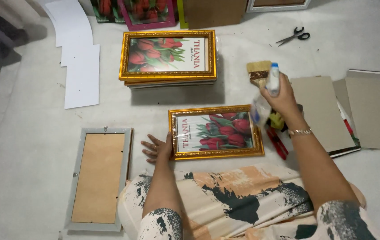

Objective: Cleaning a picture frame and glass using a brush and cleaning solution

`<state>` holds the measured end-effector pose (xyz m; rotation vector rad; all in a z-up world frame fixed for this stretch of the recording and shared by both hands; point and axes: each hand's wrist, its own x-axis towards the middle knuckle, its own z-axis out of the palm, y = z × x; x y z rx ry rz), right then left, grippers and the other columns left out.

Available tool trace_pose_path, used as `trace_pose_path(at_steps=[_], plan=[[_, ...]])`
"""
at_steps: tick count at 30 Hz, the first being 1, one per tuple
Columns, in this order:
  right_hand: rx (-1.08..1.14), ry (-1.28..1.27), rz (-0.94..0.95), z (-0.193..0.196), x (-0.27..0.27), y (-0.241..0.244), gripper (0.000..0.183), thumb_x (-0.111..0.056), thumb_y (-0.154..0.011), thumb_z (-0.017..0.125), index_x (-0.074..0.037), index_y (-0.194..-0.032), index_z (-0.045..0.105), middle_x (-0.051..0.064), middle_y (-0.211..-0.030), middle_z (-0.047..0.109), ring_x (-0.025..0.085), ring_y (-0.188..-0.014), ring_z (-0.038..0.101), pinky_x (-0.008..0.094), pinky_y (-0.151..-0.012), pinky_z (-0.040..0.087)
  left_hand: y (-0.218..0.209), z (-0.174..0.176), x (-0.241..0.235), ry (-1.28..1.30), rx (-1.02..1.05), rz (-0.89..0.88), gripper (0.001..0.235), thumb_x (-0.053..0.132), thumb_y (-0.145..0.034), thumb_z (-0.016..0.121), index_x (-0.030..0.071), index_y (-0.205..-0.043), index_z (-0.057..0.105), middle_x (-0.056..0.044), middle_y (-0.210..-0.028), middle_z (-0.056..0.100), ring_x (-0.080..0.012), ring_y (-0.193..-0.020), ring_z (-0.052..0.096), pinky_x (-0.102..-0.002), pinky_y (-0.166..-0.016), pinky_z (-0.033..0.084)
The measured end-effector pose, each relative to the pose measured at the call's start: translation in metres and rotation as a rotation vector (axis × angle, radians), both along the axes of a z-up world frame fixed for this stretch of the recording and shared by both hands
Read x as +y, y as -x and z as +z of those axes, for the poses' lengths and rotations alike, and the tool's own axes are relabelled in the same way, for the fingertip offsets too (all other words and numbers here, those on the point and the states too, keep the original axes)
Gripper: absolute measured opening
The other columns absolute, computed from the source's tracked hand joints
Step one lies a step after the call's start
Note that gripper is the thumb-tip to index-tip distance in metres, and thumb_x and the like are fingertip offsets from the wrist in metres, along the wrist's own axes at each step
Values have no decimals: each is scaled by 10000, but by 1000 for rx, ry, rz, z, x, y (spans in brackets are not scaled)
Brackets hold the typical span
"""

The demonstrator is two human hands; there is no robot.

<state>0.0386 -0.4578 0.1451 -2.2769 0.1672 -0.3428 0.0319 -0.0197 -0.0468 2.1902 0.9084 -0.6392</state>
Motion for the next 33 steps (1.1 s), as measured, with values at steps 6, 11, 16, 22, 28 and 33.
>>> trace_pose_path(at_steps=[6, 11, 16, 22, 28, 33], plan=[[-67, 68, 5, -9, 38, -101, 757, -361, -973, 761, -102, -1562, 361, 242, -1443, 550, 469, -1320, 508, 604, -1114, 414, 0, 5, -3, 0, 26, 13, 1147, 921, -848, 367, 300, -1616, -217, -94, -1642, -362, -446, -1487, -307, -706, -1132, -205], [21, -49, -151, -86, 13, -150, 719, -308, -971, 762, -208, -1562, 364, 238, -1408, 584, 439, -1291, 556, 552, -1107, 459, 0, 7, -1, 4, 18, 14, 1163, 921, -841, 388, 299, -1615, -217, -98, -1624, -396, -461, -1482, -306, -713, -1133, -197], [100, -44, -116, -86, -27, -114, 940, -201, -794, 804, -175, -1605, 328, 268, -1470, 504, 444, -1354, 490, 506, -1152, 437, 1, 8, -3, -10, 15, 7, 1168, 930, -835, 390, 304, -1620, -206, -92, -1643, -362, -451, -1497, -283, -704, -1139, -191], [403, 454, -274, -170, -137, -30, 484, -365, -894, 659, -247, -1363, 665, 124, -1240, 587, 441, -1176, 586, 572, -904, 533, 2, 7, -1, -24, 6, 1, 1170, 916, -839, 401, 292, -1620, -209, -102, -1630, -378, -464, -1490, -285, -718, -1140, -181], [530, 366, -274, -166, -98, 55, 652, -329, -873, 712, -186, -1466, 483, 250, -1350, 442, 564, -1215, 503, 636, -947, 505, 5, 11, -3, -38, -3, -14, 1170, 925, -842, 394, 282, -1626, -190, -111, -1646, -338, -468, -1495, -269, -719, -1150, -160], [71, 358, -395, -101, -74, 65, 375, 26, -850, 682, -66, -1199, 580, 211, -1228, 521, 453, -1115, 555, 506, -996, 370, 7, 16, -2, -11, -10, -17, 1160, 895, -856, 412, 280, -1624, -202, -119, -1643, -341, -463, -1491, -280, -705, -1148, -172]])
